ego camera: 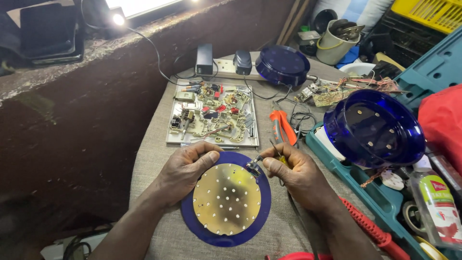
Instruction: Assembling an electronic device by probing an LED circuit board with a screwdriver and fitting it into a blue plastic housing.
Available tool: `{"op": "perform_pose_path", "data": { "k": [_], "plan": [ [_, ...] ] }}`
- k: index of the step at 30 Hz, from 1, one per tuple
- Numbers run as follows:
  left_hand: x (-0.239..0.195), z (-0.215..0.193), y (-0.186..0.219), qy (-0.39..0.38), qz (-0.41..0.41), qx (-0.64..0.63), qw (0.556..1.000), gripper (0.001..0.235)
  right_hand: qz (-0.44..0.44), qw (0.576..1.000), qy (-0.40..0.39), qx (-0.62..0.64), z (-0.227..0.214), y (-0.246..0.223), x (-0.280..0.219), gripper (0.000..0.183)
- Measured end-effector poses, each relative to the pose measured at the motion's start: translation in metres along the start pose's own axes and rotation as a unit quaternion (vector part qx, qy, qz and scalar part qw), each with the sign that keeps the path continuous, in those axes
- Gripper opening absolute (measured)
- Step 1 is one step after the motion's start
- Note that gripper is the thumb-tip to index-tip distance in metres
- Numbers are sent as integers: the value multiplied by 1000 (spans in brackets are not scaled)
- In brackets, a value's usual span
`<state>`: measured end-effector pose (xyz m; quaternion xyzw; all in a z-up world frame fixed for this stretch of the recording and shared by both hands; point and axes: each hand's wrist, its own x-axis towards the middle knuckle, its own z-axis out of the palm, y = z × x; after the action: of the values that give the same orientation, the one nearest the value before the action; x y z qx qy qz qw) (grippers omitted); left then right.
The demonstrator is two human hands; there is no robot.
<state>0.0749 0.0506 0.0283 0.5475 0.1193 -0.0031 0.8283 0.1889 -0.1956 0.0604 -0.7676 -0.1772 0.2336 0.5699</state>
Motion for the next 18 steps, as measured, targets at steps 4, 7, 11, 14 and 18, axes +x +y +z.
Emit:
{"op": "perform_pose_path", "data": {
  "k": [4, 7, 11, 14, 18],
  "plan": [
    [-3, 3, 4, 9, -6, -4, 1000, 22, 6, 998, 18, 53, 8, -1, -1, 19],
    [-2, 1, 1, 5, 22, 6, 1000, 20, -5, 998, 41, 48, 11, -7, -3, 19],
    [-3, 0, 2, -6, 30, -4, 1000, 20, 6, 998, 52, 32, 12, -11, -5, 22],
    [-4, 1, 4, 2, 25, -2, 1000, 20, 0, 998, 59, 24, 13, -10, -4, 22],
    [-4, 0, 3, -3, 34, -12, 999, 20, -14, 998, 59, 12, 11, -5, -2, 25]
  ]
}}
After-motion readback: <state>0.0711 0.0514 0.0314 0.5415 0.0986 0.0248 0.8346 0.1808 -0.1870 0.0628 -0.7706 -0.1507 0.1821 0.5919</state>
